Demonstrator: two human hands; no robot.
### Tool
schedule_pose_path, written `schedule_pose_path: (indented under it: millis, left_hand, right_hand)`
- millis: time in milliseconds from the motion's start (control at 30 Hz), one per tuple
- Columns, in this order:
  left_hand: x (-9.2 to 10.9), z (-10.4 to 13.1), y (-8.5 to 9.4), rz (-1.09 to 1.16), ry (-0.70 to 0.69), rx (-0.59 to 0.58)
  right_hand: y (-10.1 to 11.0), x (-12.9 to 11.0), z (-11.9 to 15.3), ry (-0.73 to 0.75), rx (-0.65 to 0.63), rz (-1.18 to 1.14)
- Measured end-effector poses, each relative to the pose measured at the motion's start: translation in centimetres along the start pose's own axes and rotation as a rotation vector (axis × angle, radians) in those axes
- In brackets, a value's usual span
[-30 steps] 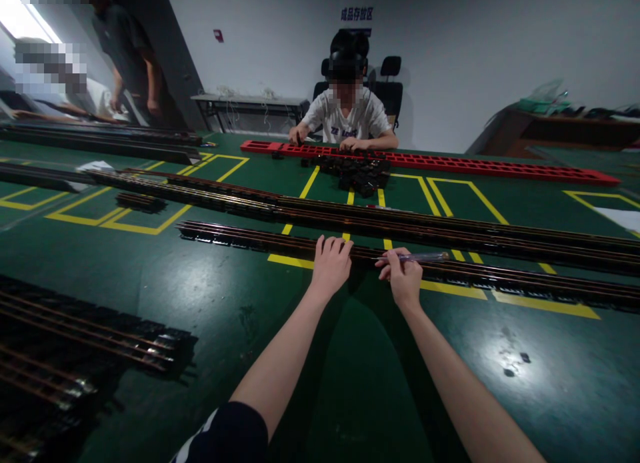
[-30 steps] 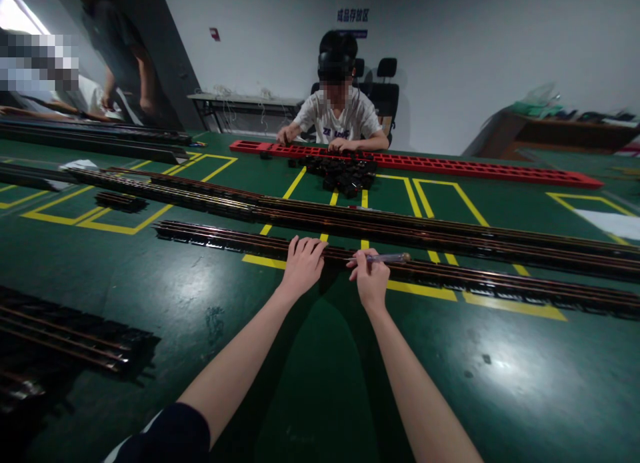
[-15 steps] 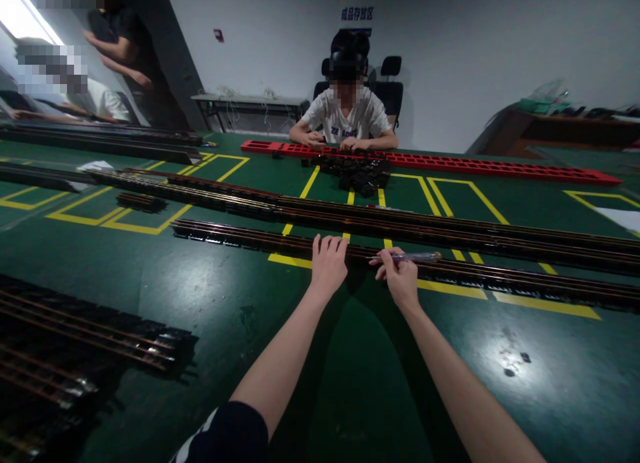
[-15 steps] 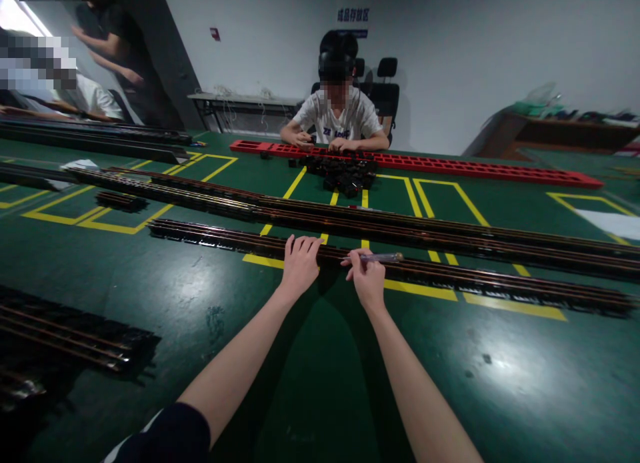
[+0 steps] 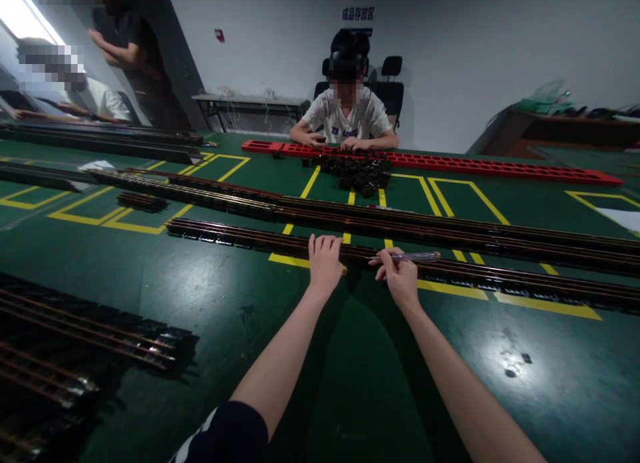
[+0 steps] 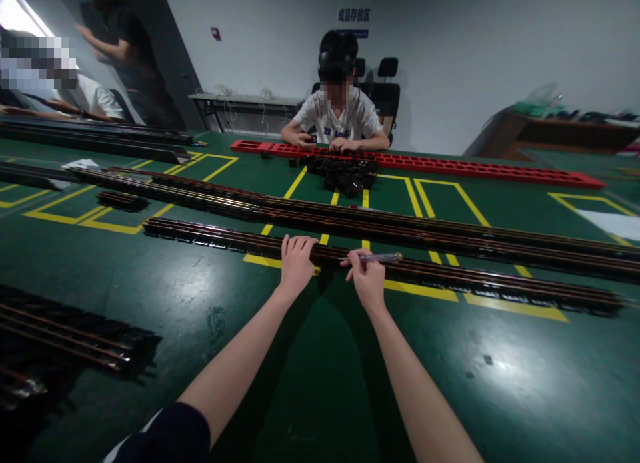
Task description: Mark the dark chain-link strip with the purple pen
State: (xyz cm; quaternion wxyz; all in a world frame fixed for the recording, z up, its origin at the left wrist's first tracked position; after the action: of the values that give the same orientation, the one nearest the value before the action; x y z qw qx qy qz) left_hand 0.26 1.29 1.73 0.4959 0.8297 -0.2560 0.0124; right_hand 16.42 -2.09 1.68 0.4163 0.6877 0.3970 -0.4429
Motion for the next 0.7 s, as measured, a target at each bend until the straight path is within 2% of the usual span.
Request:
schedule_pose_path:
  millis: [267,700]
  left_hand:
    - [0.24,-0.05,0.29,0.064,-0.058,-0.044]
    - [0.42,0.08,-0.26,0.013,-0.131,-0.064]
  right_hand:
    - [-0.04,0.09,-0.05,-0.002,-0.004,0.002]
    - [0.4,0.19,0.14,-0.005,0.118,-0.017]
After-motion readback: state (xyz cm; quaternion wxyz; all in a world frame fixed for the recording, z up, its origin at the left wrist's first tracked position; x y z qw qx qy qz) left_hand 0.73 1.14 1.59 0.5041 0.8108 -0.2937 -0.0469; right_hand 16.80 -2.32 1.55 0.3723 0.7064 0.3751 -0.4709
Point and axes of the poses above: each hand's wrist, its own z-axis away from the middle knuckle, its own y-axis out of the back of the hand, x = y × z, the point moved 2 cm from there along -z, towards the middle knuckle, and after that the axes turned 4 degrees about -y, right-handed, at the moved point
